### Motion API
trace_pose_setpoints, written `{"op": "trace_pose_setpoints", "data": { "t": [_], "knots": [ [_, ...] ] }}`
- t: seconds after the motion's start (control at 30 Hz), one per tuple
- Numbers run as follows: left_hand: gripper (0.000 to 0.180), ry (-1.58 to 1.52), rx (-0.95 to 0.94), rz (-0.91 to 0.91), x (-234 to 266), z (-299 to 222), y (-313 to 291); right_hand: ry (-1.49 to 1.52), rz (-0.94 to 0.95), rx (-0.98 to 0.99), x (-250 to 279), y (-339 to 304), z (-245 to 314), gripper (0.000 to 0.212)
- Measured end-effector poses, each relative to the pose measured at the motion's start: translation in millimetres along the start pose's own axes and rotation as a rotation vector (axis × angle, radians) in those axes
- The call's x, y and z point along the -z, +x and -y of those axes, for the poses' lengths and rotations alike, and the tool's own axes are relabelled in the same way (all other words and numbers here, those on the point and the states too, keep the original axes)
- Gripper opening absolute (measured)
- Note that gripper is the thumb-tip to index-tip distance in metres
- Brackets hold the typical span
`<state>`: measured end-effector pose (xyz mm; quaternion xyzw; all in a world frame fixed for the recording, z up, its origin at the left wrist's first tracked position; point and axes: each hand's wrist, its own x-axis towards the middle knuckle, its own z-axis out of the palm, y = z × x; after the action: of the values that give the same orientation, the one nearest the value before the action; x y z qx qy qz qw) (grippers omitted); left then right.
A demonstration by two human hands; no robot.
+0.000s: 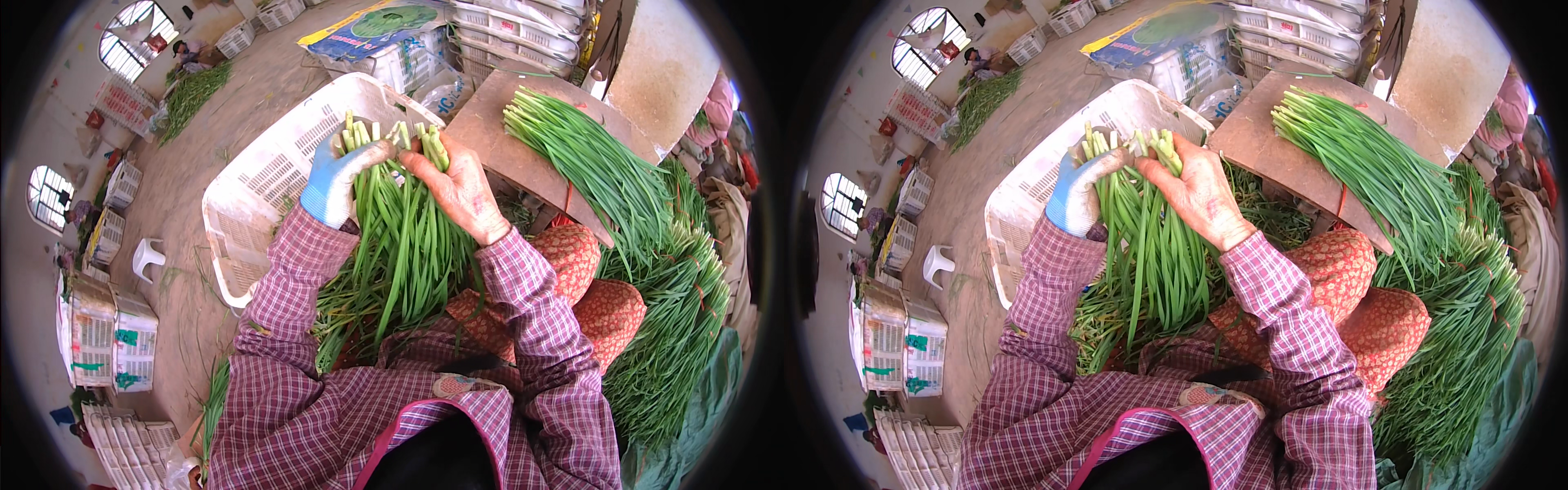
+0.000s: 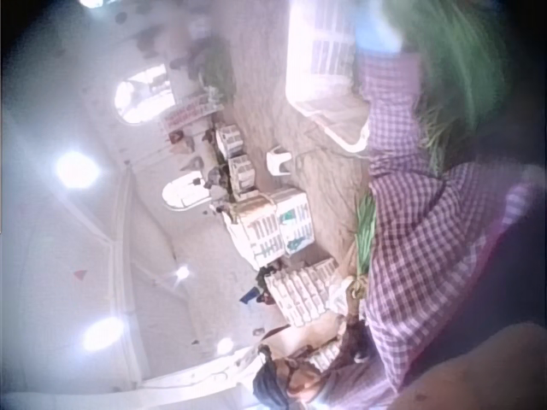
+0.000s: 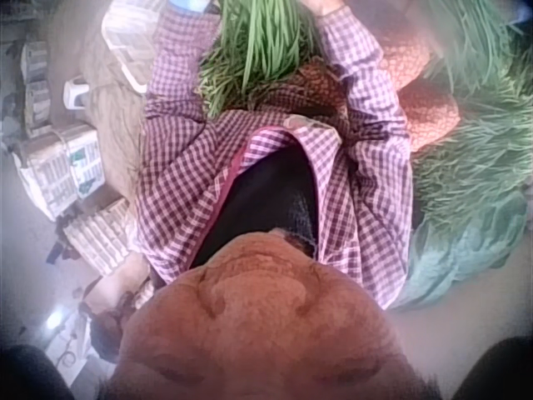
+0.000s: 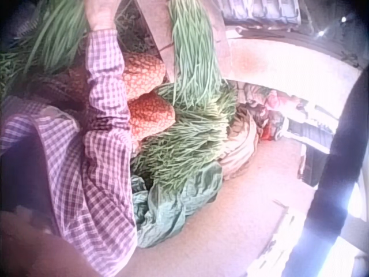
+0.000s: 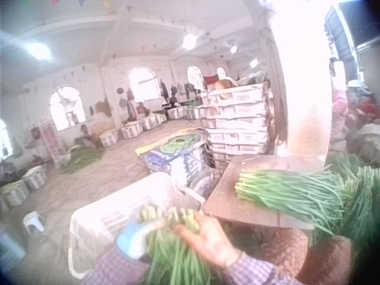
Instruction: The person bundles leeks by hand, removing loose leaves and tying them with red string before placing the finished bundles into a plastic basket.
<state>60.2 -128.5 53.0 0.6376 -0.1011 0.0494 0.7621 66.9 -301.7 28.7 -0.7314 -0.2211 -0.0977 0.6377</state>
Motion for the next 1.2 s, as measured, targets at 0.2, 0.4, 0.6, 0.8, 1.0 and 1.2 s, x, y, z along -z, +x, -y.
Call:
{"op": "trace_pose_setpoints", "data": {
  "t": [0.2,0.4,0.6,0.8,1.0,1.2],
  "knots": [
    [0.035,-0.069,-0.07,-0.274,67.0,-16.8,8.0,0.134,-0.366,-0.082,61.9,3.3,-63.5,0.026],
    [0.036,-0.02,-0.139,-0.323,143.5,-38.9,8.7,0.143,-0.615,-0.109,146.3,-12.2,-37.9,0.033],
    [0.04,-0.011,-0.094,-0.148,54.6,-20.3,-0.4,0.013,-0.013,-0.023,38.3,12.4,-7.9,0.038],
    [0.033,-0.058,-0.091,0.005,11.4,-13.3,-3.7,0.42,0.155,-0.113,-9.0,26.9,22.4,0.028],
    [0.033,-0.014,-0.092,0.032,9.4,-4.8,-1.7,0.253,0.042,-0.06,-3.6,21.4,20.6,0.017],
    [0.027,-0.032,-0.068,-0.003,18.0,-10.5,8.7,0.187,-0.121,-0.136,28.8,15.8,10.2,0.017]
  ]
}}
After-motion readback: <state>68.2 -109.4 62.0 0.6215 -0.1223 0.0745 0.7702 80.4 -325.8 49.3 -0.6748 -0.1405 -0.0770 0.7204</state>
